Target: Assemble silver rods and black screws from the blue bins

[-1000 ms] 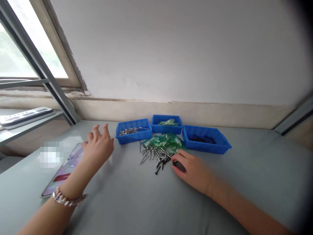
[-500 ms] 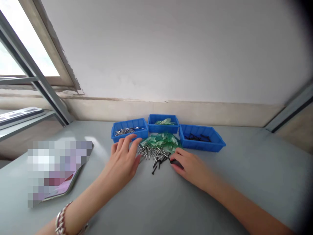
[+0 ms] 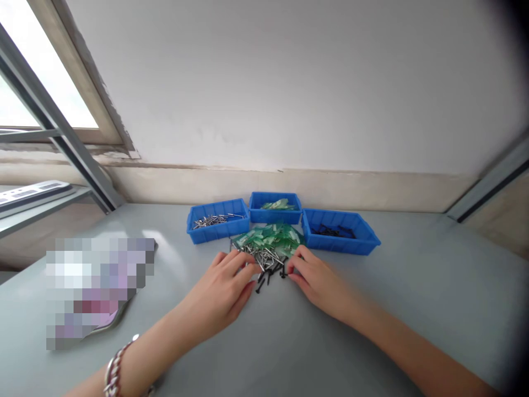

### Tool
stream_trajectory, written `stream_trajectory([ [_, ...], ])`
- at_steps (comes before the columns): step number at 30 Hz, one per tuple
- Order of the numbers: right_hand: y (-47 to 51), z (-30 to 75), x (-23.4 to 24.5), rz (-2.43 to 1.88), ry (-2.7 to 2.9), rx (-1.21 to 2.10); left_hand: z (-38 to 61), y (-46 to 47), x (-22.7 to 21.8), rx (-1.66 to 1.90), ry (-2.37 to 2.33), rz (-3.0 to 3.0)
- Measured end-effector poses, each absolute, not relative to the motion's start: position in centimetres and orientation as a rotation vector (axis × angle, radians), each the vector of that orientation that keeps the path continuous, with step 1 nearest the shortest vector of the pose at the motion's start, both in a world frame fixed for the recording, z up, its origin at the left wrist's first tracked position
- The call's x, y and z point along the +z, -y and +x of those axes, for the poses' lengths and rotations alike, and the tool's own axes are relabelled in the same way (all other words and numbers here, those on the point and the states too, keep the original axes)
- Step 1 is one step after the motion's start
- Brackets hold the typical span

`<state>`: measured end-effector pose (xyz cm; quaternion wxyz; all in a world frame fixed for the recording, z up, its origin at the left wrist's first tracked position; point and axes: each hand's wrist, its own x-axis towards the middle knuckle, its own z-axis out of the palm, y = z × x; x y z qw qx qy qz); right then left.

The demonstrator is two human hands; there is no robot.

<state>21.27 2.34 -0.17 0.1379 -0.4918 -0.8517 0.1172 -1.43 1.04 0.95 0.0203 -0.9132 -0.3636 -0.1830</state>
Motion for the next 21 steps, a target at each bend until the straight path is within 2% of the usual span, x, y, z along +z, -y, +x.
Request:
stream_trajectory([
  [11, -0.4, 19.0, -0.7, -1.25, 2.575, 0.294, -0.4, -0.6, 0.5, -0.586, 1.001, -2.901],
  [21, -0.5, 19.2, 0.2, -1.286, 2.537, 0.373, -0.6, -0.7, 0.6, -0.732, 0.922, -2.854],
])
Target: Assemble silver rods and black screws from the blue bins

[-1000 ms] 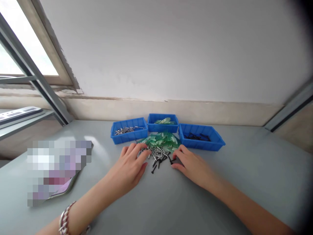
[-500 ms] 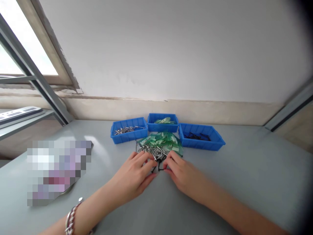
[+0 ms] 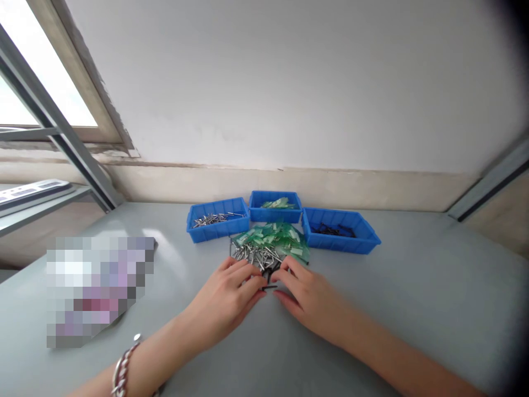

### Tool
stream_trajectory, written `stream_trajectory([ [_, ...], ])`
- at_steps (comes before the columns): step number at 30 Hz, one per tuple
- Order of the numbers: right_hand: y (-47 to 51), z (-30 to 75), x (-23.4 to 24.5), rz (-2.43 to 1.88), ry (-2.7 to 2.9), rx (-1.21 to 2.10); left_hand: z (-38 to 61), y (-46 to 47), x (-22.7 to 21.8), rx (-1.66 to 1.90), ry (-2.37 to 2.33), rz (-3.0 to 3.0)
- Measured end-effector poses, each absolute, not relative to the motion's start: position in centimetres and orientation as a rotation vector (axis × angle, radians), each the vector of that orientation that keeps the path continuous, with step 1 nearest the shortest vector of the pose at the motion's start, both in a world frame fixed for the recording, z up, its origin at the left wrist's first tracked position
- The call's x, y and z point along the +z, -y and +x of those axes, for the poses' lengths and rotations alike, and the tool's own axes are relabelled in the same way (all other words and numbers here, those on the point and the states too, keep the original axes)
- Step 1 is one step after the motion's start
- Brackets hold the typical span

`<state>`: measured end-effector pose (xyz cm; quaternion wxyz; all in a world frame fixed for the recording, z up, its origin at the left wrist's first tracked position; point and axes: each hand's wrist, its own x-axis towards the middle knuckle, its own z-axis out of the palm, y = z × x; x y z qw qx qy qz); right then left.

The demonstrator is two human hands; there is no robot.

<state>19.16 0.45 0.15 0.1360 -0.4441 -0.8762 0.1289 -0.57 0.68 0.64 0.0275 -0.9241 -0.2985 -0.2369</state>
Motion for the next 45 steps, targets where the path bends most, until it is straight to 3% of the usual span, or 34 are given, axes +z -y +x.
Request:
stream_trajectory([
  [31, -0.67, 19.47, -0.52, -1.017, 2.466, 0.22, -0.87, -1.0, 0.36, -0.707, 0.959, -2.838],
  [45, -0.91, 19.58, -0.37, -0.977, 2.352, 0.476, -0.94, -0.63, 0.59, -0.633, 1.085, -2.827],
])
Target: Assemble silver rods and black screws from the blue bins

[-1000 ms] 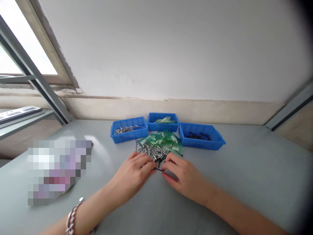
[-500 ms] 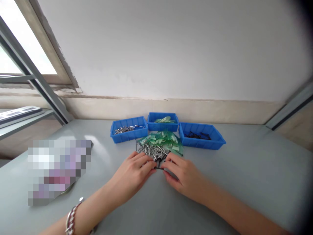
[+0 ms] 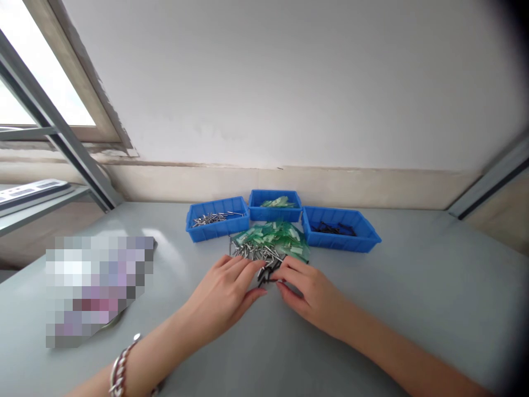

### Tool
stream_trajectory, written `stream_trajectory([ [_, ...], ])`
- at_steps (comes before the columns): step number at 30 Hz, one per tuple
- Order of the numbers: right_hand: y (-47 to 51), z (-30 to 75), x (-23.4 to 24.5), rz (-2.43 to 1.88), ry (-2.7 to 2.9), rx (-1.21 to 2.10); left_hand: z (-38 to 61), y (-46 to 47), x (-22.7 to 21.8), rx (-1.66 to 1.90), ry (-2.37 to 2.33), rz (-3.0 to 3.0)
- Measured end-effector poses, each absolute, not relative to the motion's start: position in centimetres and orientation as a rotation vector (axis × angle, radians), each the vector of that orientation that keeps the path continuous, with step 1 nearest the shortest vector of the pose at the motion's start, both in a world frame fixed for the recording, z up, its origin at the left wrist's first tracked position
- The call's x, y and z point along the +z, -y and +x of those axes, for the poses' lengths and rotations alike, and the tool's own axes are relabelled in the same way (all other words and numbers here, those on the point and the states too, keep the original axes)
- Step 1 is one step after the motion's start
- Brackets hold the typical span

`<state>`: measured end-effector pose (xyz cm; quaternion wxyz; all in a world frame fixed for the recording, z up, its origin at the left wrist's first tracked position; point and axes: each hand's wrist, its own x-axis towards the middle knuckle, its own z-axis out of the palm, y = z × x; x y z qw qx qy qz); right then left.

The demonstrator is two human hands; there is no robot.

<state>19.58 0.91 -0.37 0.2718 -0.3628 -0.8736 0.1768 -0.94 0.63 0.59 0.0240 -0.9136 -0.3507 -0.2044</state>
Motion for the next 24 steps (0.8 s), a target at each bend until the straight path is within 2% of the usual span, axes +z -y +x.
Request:
stream_trajectory([
  [4, -2.0, 20.6, 0.2, -0.976, 2.231, 0.364, -1.1, -0.8, 0.6, -0.663, 1.119, -2.773],
  [12, -5.5, 26.1, 2.1, -1.455, 1.744, -0.261, -1.0, -1.0, 0.6, -0.545, 1.207, -2.728],
  [18, -6.1, 26.6, 1.5, -1.802, 1.724, -0.292, -1.9, -1.9, 0.1, -0.418, 1.455, -2.61],
  [24, -5.9, 25.9, 1.1, -1.763, 1.786, -0.287, -2.3, -2.2, -0.3, -0.409, 1.672, -2.587],
])
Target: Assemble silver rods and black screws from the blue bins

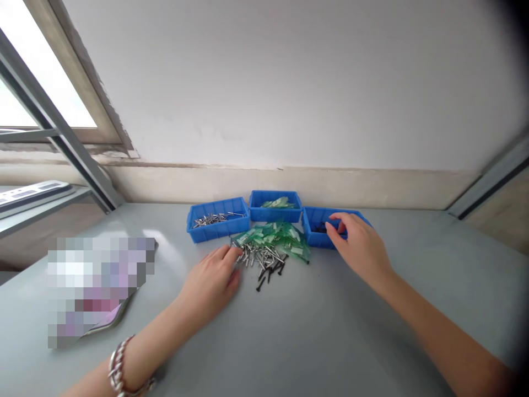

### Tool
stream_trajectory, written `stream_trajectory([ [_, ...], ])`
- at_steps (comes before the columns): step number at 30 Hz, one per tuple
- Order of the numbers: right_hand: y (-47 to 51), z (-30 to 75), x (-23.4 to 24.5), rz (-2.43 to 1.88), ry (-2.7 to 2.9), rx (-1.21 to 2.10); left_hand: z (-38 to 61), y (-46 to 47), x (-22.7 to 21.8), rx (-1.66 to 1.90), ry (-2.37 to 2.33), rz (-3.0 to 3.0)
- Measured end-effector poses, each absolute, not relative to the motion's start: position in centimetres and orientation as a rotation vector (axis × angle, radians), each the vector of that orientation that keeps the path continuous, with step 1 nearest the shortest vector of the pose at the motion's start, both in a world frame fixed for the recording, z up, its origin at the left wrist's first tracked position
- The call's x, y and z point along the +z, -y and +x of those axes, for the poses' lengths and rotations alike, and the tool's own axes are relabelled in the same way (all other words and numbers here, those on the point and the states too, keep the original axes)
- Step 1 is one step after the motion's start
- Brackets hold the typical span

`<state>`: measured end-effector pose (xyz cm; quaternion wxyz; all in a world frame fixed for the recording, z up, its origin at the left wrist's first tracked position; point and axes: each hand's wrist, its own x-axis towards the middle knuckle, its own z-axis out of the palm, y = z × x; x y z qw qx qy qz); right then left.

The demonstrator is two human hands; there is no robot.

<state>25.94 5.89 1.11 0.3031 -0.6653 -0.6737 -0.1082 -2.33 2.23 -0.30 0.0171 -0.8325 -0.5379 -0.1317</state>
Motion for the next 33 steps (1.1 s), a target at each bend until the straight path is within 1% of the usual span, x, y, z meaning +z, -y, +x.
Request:
stream_trajectory([
  [9, -6.0, 25.8, 0.4, -1.694, 1.898, -0.248, -1.6, -2.4, -0.8, -0.504, 1.563, -2.629],
  [19, -5.9, 25.7, 0.4, -1.602, 1.966, -0.218, -0.5, -3.5, -1.2, -0.335, 1.391, -2.568],
  [22, -5.7, 25.6, 0.5, -1.604, 1.957, -0.201, -0.7, -3.5, -1.0, -0.36, 1.358, -2.551],
  [25, -5.5, 25.3, 0.8, -1.576, 1.964, -0.177, -1.4, -3.5, -0.9, -0.494, 1.374, -2.488],
  [28, -5.0, 24.6, 1.0, -1.51, 2.015, -0.119, -2.2, -3.8, -0.7, -0.773, 1.451, -2.474],
  [31, -3.8, 23.2, 1.1, -1.403, 2.171, 0.062, -2.6, -3.9, -0.6, -1.116, 1.6, -2.554],
  [33, -2.8, 22.0, 1.1, -1.347, 2.278, 0.188, -2.5, -3.8, -0.5, -1.286, 1.694, -2.642],
])
